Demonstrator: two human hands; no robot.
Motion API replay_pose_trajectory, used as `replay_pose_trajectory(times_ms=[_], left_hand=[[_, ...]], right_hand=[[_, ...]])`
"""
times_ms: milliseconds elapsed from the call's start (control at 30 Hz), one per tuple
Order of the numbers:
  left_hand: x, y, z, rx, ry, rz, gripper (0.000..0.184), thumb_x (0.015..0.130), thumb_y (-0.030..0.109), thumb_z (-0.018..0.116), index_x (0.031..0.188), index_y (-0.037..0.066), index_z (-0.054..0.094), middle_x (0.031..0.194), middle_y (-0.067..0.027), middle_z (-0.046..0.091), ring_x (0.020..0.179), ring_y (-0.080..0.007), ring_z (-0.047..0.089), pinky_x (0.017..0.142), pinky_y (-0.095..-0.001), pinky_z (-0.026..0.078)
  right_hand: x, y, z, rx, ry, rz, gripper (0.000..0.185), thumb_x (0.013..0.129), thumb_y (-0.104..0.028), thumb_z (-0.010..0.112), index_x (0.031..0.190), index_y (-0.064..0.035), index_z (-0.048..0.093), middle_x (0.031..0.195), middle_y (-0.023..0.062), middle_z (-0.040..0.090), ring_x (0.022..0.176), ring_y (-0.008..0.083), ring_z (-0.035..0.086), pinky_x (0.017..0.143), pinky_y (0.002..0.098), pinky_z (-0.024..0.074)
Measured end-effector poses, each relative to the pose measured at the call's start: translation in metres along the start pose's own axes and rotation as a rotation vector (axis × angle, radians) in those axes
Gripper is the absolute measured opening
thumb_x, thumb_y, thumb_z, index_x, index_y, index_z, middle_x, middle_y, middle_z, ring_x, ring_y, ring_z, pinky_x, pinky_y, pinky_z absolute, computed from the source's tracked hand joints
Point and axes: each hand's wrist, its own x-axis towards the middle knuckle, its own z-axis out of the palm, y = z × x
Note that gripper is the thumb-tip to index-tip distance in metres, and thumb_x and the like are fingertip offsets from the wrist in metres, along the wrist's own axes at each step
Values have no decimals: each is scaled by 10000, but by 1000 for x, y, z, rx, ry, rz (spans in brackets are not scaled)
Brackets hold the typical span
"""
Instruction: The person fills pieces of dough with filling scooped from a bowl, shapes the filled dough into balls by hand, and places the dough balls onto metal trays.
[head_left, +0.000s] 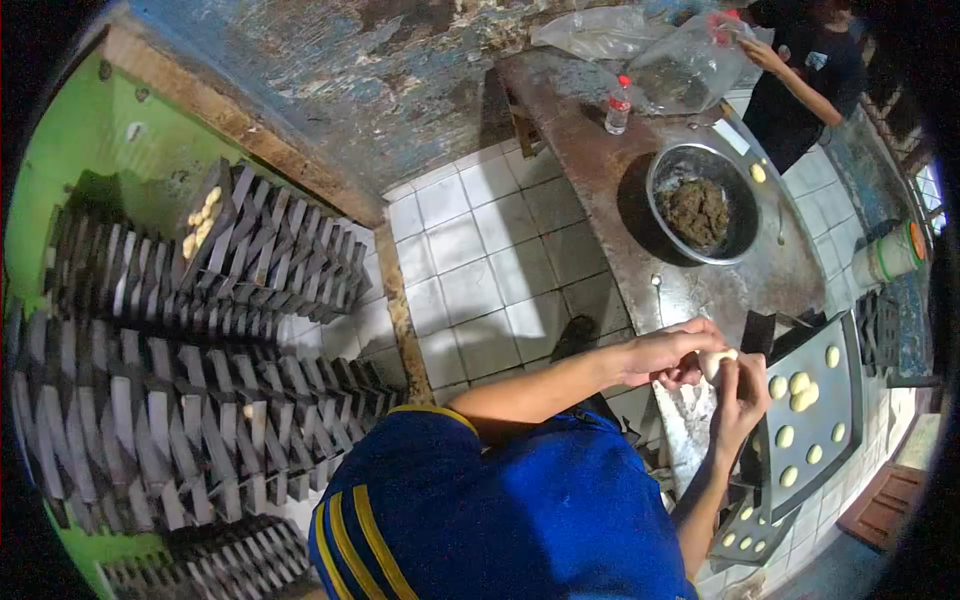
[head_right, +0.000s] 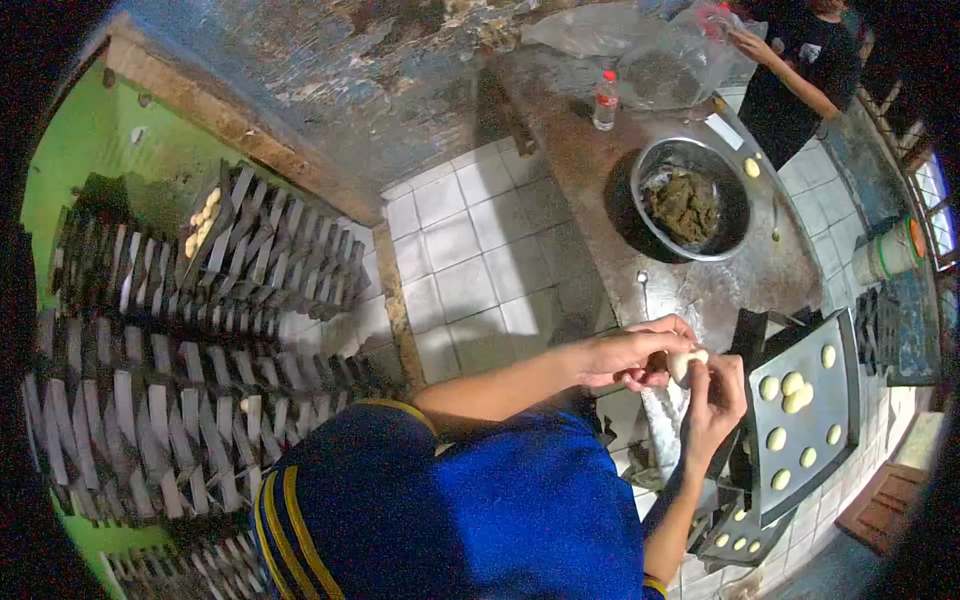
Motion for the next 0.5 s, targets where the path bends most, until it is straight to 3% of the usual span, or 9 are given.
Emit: replay_pose_trajectory(times_ms=[33, 67, 133, 167, 200, 300, 333, 367, 500], left_hand=[[-4, 7, -1, 34, -24, 31, 398, 1068, 292, 663, 1380, 134, 472, 783, 23, 564, 600, -37, 485, 470, -214, 328], [9, 1, -7, 200, -3, 300, 417, 1042, 253, 708, 1375, 124, 492, 813, 13, 600, 627, -42, 505, 492, -228, 354], [20, 18, 10, 566, 110, 520, 423, 988, 198, 788, 1321, 93, 548, 877, -5, 665, 677, -55, 542, 548, -255, 414], [12, 46, 22, 782, 226, 483, 407, 960, 181, 823, 1272, 72, 585, 912, -13, 693, 699, -63, 559, 582, -268, 447], [19, 57, 25, 802, 236, 529, 435, 913, 224, 850, 1224, 50, 602, 911, -6, 673, 740, -78, 582, 657, -271, 482], [48, 76, 30, 836, 156, 766, 443, 847, 240, 849, 1165, 34, 619, 980, -28, 629, 925, -101, 616, 843, -273, 515], [55, 80, 37, 699, 67, 712, 367, 852, 166, 811, 1142, 41, 624, 1068, -46, 630, 1037, -110, 611, 940, -281, 502], [68, 81, 40, 591, -77, 682, 334, 847, 104, 786, 1136, 48, 628, 1061, -41, 653, 1037, -114, 636, 946, -294, 517], [86, 87, 57, 323, -309, 555, 338, 865, 59, 766, 1152, 48, 588, 1071, -70, 680, 1076, -126, 659, 1001, -325, 521]], right_hand=[[0, 10, -1, 117, 77, 101, 175, 1021, -117, 706, 1050, 52, 740, 929, 40, 632, 845, 134, 579, 765, 262, 455], [2, 25, -5, 302, 132, 306, 243, 1066, -193, 665, 1057, 42, 723, 971, 32, 654, 866, 133, 606, 806, 279, 487], [9, 5, -3, 673, 150, 503, 332, 1062, -220, 649, 1318, -12, 616, 1114, 30, 671, 907, 111, 664, 718, 256, 579], [7, 24, -4, 793, 137, 529, 399, 1035, -205, 671, 1392, -64, 561, 1163, 20, 672, 877, 100, 673, 618, 233, 579], [18, -15, 7, 872, 141, 642, 374, 1017, -254, 703, 1335, -102, 575, 1039, -45, 619, 759, 34, 555, 608, 193, 545], [25, -22, 22, 966, 223, 628, 461, 984, -201, 745, 1387, -130, 533, 961, -26, 637, 754, 48, 608, 483, 168, 514], [26, -20, 24, 905, 218, 565, 480, 983, -192, 748, 1401, -131, 520, 973, -6, 651, 781, 61, 633, 488, 177, 525], [26, -11, 29, 843, 212, 504, 500, 982, -183, 751, 1415, -132, 506, 985, 14, 666, 808, 74, 659, 493, 185, 536], [55, 7, 47, 492, 705, 109, 380, 1020, -234, 677, 1339, -47, 586, 1072, 74, 703, 965, 176, 714, 803, 326, 621]])
